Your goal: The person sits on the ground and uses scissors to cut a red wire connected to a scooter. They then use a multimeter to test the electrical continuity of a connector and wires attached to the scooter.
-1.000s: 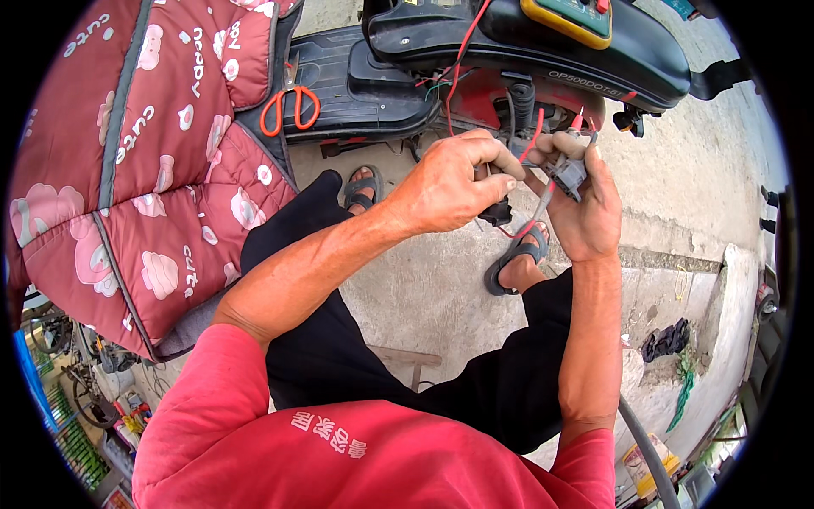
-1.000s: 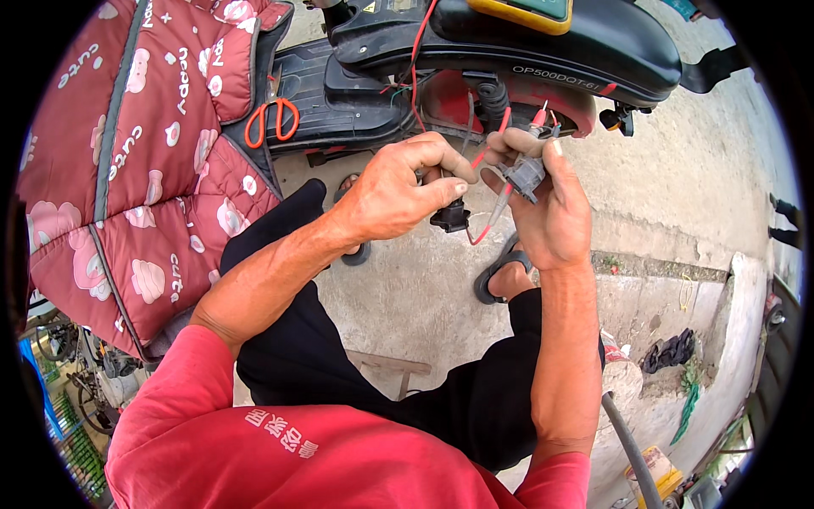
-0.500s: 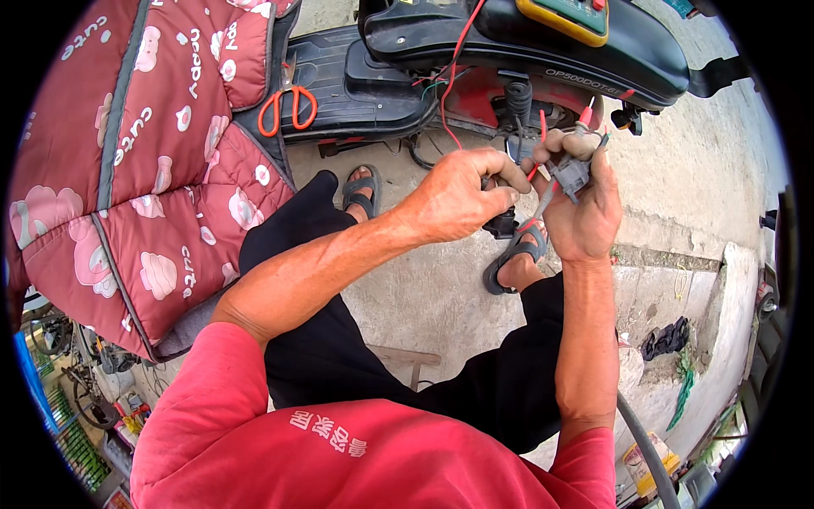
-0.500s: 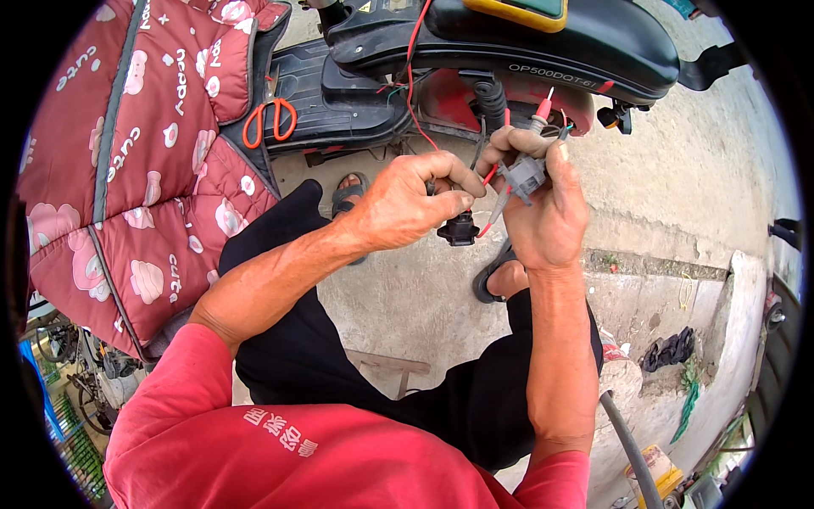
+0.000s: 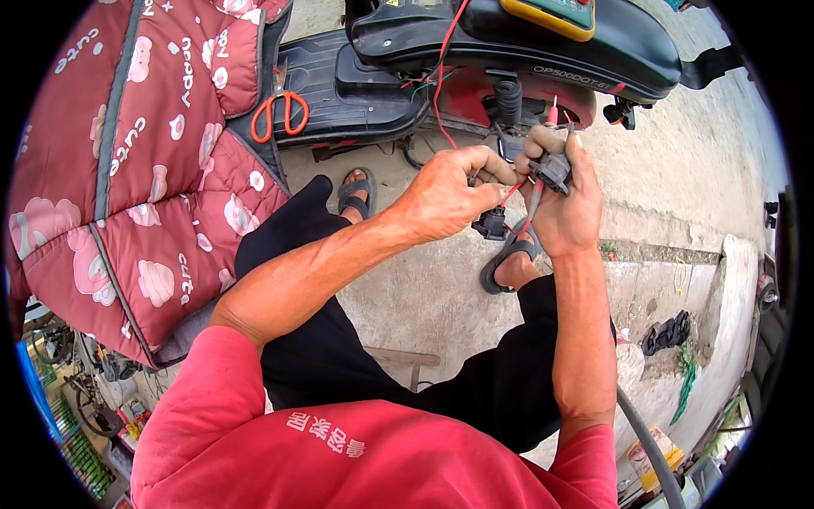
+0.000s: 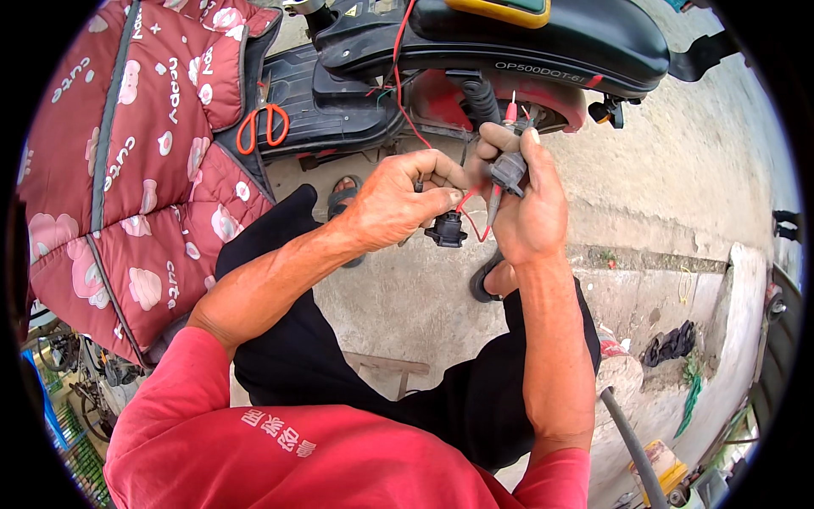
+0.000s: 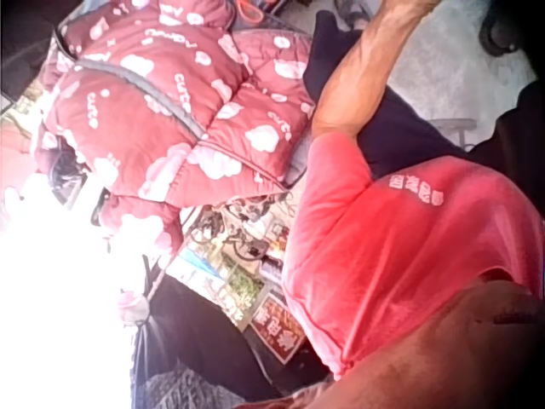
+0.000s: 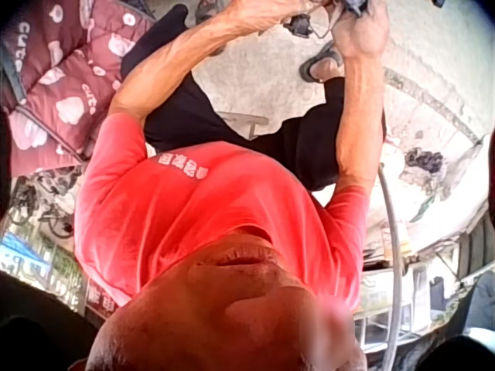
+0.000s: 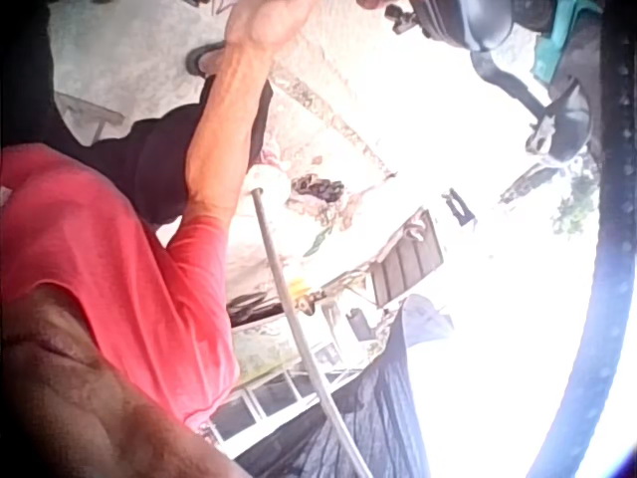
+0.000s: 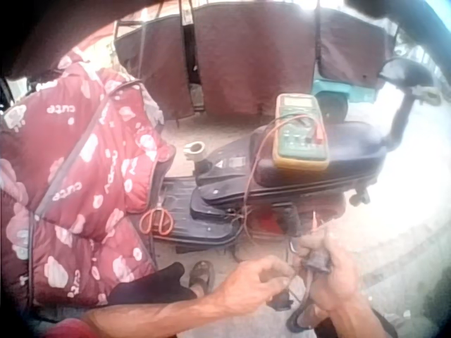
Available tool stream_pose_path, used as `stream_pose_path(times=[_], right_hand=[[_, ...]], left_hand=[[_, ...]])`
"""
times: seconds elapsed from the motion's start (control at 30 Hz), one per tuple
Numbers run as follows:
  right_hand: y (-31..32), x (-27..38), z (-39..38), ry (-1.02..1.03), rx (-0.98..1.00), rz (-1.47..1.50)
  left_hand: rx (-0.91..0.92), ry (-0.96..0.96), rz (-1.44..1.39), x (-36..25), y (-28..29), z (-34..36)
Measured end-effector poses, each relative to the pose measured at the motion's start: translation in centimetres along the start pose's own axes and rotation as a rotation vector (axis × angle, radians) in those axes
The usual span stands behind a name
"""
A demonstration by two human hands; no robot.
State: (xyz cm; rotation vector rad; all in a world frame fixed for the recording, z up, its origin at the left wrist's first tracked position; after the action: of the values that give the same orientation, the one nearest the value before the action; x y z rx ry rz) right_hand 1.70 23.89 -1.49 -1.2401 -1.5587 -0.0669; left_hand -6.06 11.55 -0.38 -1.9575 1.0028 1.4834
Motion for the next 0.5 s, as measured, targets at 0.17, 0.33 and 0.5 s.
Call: stream_pose_path(times=[0.17, 0.33, 0.5], right_hand=[[0.23, 0.15, -0.30, -0.013, -0.060, -0.008], [-0.18, 0.18, -0.32, -0.016, 0.007, 0.007], [-0.23, 0.14, -0.40, -0.006, -0.037, -0.011]], left_hand=[[-0.015, -0.047, 0.015, 0.10, 0.01, 0.11], [0.020, -0.046, -0.011, 0.01, -0.33, -0.08], [0.040, -0.024, -0.025, -0.05, -0.38, -0.24]])
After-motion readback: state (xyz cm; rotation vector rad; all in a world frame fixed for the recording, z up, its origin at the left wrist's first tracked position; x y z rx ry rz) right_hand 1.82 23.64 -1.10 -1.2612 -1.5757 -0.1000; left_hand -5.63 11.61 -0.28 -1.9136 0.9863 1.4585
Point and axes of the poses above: each hand's wrist, its own z-axis towards the middle knuckle, its own y-axis out of the back of the hand, x = y × z, the point moved 8 cm from there along z, towards the middle knuckle, and after that the axes turned 11 degrees about -x, right-handed, at the moved point
